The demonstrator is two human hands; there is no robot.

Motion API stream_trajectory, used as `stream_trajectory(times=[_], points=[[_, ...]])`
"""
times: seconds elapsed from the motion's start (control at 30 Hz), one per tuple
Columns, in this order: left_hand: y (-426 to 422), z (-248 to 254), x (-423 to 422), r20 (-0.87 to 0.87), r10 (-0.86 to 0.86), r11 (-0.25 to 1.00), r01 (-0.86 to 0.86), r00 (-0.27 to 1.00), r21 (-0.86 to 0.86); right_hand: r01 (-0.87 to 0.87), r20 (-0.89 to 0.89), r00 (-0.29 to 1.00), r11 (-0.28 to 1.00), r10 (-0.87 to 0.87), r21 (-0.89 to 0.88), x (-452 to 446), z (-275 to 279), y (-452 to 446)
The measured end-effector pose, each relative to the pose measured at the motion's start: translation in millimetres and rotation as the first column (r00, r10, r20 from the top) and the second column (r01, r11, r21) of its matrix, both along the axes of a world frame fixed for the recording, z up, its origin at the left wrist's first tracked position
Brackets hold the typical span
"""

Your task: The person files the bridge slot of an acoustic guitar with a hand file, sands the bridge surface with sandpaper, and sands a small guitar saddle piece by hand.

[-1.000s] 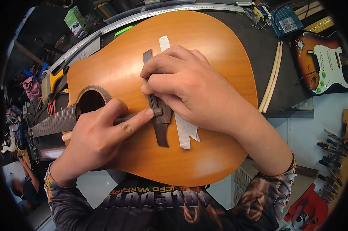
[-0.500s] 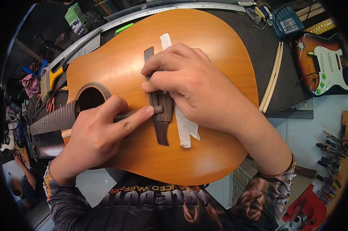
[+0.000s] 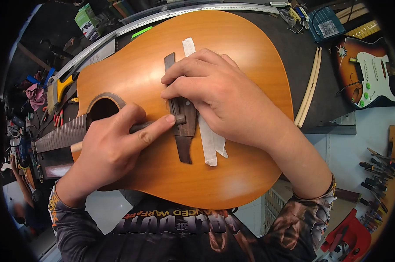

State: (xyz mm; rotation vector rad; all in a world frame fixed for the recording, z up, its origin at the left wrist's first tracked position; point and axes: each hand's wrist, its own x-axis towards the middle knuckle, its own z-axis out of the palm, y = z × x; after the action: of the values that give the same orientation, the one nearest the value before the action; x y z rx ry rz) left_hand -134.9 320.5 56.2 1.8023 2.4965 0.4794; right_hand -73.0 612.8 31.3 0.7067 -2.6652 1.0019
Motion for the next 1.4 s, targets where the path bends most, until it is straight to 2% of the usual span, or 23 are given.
stream_trajectory(times=[0.37,0.47,0.57,0.67,0.8,1.0,1.2,1.3,1.4], points=[[-1,-1,-2,0.009,0.010,1.000,-0.010,1.000,0.000,0.014,0.002,1.000,1.000,-0.014,0.001,0,-1,1],[6,-1,-2,0.007,0.017,0.999,-0.018,1.000,0.051,0.009,0.015,1.000,1.000,-0.009,-0.023,0,0,-1],[-1,2,-1,0.008,0.029,1.000,-0.029,1.000,-0.012,0.013,0.003,1.000,1.000,-0.013,-0.016,0,0,0],[8,0,-4,-0.037,0.026,0.999,-0.025,0.999,0.028,0.013,0.009,1.000,1.000,-0.013,-0.019,0,0,1],[0,1,-2,0.002,0.036,0.999,-0.036,0.999,-0.015,0.023,-0.023,0.999,1.000,-0.023,-0.019,0,-2,0],[7,-3,-1,-0.080,0.047,0.999,-0.045,0.996,0.031,0.024,-0.005,1.000,0.997,-0.024,-0.079,0,0,-1],[1,14,-3,-0.211,0.016,0.994,-0.038,0.977,-0.104,0.045,-0.018,0.999,0.997,-0.046,-0.068,-1,1,-4],[-2,15,-8,-0.184,-0.015,0.992,-0.009,0.983,-0.128,0.038,-0.013,0.999,0.999,-0.039,-0.033,1,4,-4],[-3,7,-9,-0.123,-0.026,0.997,0.017,0.992,-0.070,0.034,0.006,0.999,0.998,-0.034,-0.045,2,5,-4]])
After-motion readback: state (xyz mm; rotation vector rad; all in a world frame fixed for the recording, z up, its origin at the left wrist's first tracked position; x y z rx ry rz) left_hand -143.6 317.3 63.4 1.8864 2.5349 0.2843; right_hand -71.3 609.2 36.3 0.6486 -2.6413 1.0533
